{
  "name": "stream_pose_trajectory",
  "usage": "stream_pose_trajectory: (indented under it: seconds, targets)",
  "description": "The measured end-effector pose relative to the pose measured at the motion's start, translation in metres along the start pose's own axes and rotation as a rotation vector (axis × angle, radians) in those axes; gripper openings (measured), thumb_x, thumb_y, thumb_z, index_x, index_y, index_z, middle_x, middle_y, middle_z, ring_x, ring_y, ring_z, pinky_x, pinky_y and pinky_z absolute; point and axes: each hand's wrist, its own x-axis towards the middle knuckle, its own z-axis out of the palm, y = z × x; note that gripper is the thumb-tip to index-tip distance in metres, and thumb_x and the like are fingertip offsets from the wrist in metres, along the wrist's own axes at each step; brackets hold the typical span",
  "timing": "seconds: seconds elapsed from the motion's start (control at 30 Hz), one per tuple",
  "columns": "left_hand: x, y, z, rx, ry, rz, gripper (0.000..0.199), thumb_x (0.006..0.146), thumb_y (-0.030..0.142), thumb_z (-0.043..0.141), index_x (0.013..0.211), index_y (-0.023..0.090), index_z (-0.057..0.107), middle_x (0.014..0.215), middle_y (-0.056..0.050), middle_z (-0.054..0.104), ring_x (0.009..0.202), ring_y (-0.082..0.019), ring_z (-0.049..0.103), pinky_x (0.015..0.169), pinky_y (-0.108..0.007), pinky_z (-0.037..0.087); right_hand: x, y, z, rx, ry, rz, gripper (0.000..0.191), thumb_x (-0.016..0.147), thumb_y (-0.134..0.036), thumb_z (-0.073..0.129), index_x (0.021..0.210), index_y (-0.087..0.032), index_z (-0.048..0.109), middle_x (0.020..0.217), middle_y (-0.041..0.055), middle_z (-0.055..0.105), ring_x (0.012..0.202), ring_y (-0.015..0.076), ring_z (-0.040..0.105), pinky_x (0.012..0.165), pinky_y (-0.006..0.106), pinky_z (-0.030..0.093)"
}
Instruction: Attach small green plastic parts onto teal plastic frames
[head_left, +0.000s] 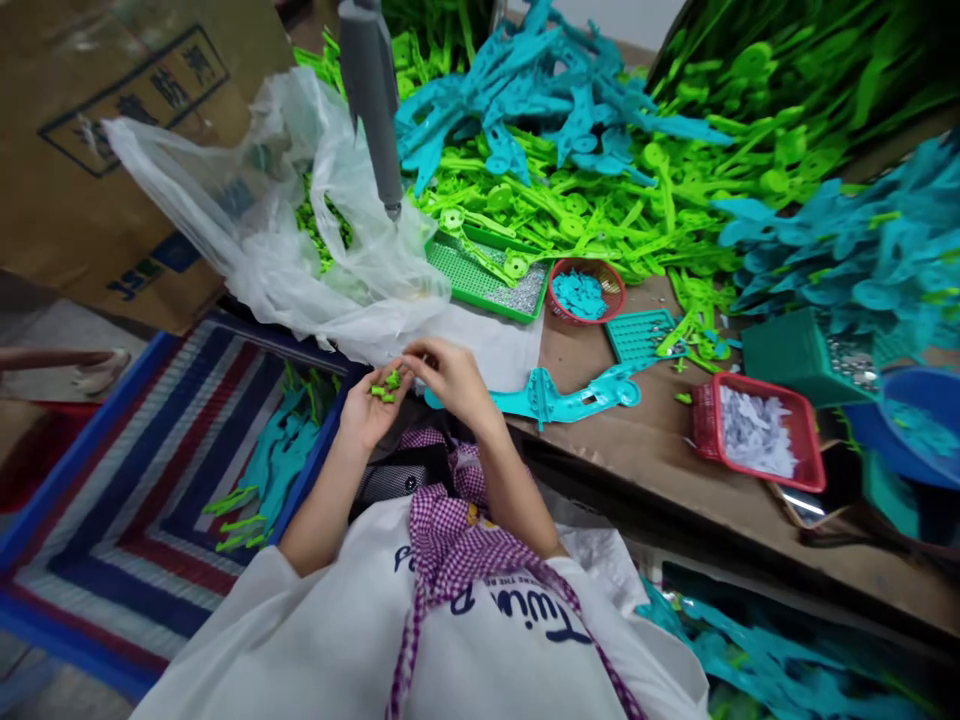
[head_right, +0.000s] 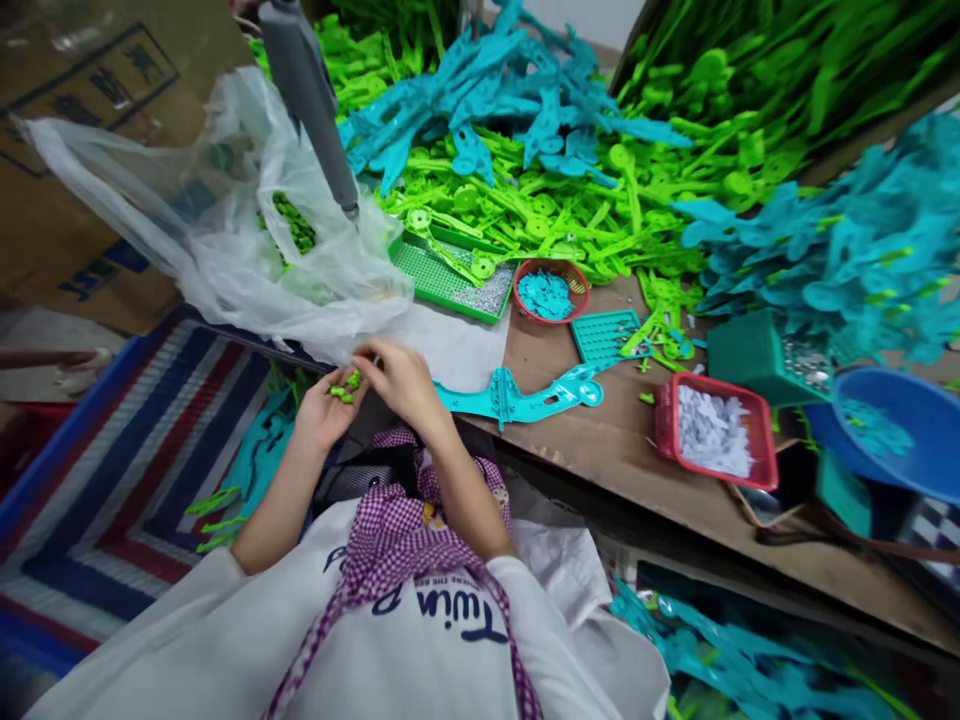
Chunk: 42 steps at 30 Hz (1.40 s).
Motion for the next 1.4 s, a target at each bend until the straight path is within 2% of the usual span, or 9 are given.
stream_pose_trajectory:
  seconds: [0.2, 0.37, 0.47, 0.6, 0.73, 0.93, 1.1, 1.23, 1.4]
  targets:
    - [-0.012, -0.001, 0.005, -0.076, -0.041, -0.041, 0.035, 0.100, 0.014, 0.033, 0.111, 0.006, 0.065, 0.078, -0.006, 0.072, 0.064, -0.007, 0.066, 0.060, -0.014, 0.053, -0.019, 0.018, 0.037, -0.383, -0.190, -0.043, 0.020, 0.098, -0.029, 0.052, 0.110, -0.021, 0.066, 0.109, 0.0074, 0.063, 0.100, 0.0183, 0.059, 0.079, 0.027, 0.047]
    - [-0.021, -0.009, 0.009, 0.018, 0.000, -0.028, 0.033, 0.098, 0.013, 0.037, 0.111, 0.010, 0.067, 0.085, -0.005, 0.074, 0.069, -0.008, 0.068, 0.063, -0.017, 0.055, -0.015, -0.002, 0.027, -0.555, -0.312, -0.019, 0.022, 0.098, -0.023, 0.048, 0.111, -0.016, 0.065, 0.104, 0.0113, 0.062, 0.098, 0.0218, 0.059, 0.078, 0.031, 0.048]
    - [-0.021, -0.013, 0.008, 0.035, 0.001, -0.019, 0.031, 0.096, 0.012, 0.039, 0.107, 0.011, 0.069, 0.085, -0.005, 0.074, 0.070, -0.008, 0.068, 0.064, -0.016, 0.055, -0.015, -0.002, 0.019, -0.461, -0.349, -0.016, 0.019, 0.097, -0.020, 0.050, 0.108, -0.017, 0.065, 0.103, 0.0101, 0.063, 0.092, 0.0200, 0.061, 0.075, 0.030, 0.048]
    - [-0.011, -0.016, 0.006, 0.012, -0.005, -0.060, 0.027, 0.095, 0.011, 0.042, 0.101, 0.011, 0.068, 0.084, -0.006, 0.074, 0.075, -0.010, 0.070, 0.073, -0.019, 0.058, -0.015, 0.027, 0.018, -0.037, -0.090, 0.032, 0.018, 0.095, -0.031, 0.052, 0.104, -0.020, 0.063, 0.094, 0.0045, 0.065, 0.082, 0.0149, 0.063, 0.075, 0.028, 0.050]
    - [0.003, -0.020, 0.004, 0.047, 0.045, -0.113, 0.023, 0.094, 0.009, 0.044, 0.089, 0.010, 0.066, 0.077, -0.007, 0.072, 0.072, -0.011, 0.070, 0.068, -0.019, 0.058, -0.005, 0.066, 0.020, 0.415, 0.251, 0.264, 0.030, 0.086, -0.048, 0.059, 0.096, -0.019, 0.058, 0.076, -0.0004, 0.063, 0.061, 0.0125, 0.060, 0.062, 0.028, 0.052]
    - [0.005, -0.019, -0.005, 0.127, -0.055, -0.105, 0.020, 0.089, 0.012, 0.048, 0.098, 0.010, 0.067, 0.090, -0.009, 0.073, 0.078, -0.015, 0.071, 0.068, -0.024, 0.059, -0.017, 0.072, -0.006, 0.491, 0.289, 0.277, 0.027, 0.080, -0.044, 0.065, 0.093, -0.022, 0.060, 0.066, -0.0044, 0.058, 0.049, 0.0089, 0.051, 0.049, 0.024, 0.046]
    - [0.015, -0.022, -0.013, 0.459, -0.103, 0.211, 0.013, 0.084, 0.027, 0.065, 0.089, 0.015, 0.066, 0.065, 0.003, 0.058, 0.046, -0.004, 0.047, 0.041, -0.014, 0.033, -0.042, 0.068, -0.021, 0.462, 0.269, 0.288, 0.029, 0.079, -0.044, 0.069, 0.097, -0.023, 0.060, 0.080, -0.0015, 0.063, 0.058, 0.0103, 0.056, 0.058, 0.026, 0.051]
    - [0.030, -0.021, -0.008, 0.940, -0.062, 0.599, 0.021, 0.081, 0.029, 0.070, 0.098, 0.018, 0.071, 0.062, 0.004, 0.056, 0.052, -0.007, 0.045, 0.050, -0.018, 0.033, -0.053, 0.076, -0.021, 0.280, 0.178, 0.243, 0.028, 0.086, -0.047, 0.062, 0.097, -0.020, 0.061, 0.082, 0.0008, 0.064, 0.067, 0.0119, 0.057, 0.066, 0.027, 0.050]
    - [0.040, -0.023, -0.002, 1.284, -0.066, 0.654, 0.019, 0.079, 0.031, 0.071, 0.091, 0.017, 0.074, 0.059, 0.003, 0.056, 0.056, -0.012, 0.046, 0.057, -0.023, 0.033, -0.058, 0.081, -0.027, 0.016, 0.042, 0.133, 0.027, 0.094, -0.041, 0.053, 0.105, -0.019, 0.064, 0.095, 0.0057, 0.068, 0.083, 0.0163, 0.061, 0.079, 0.031, 0.050]
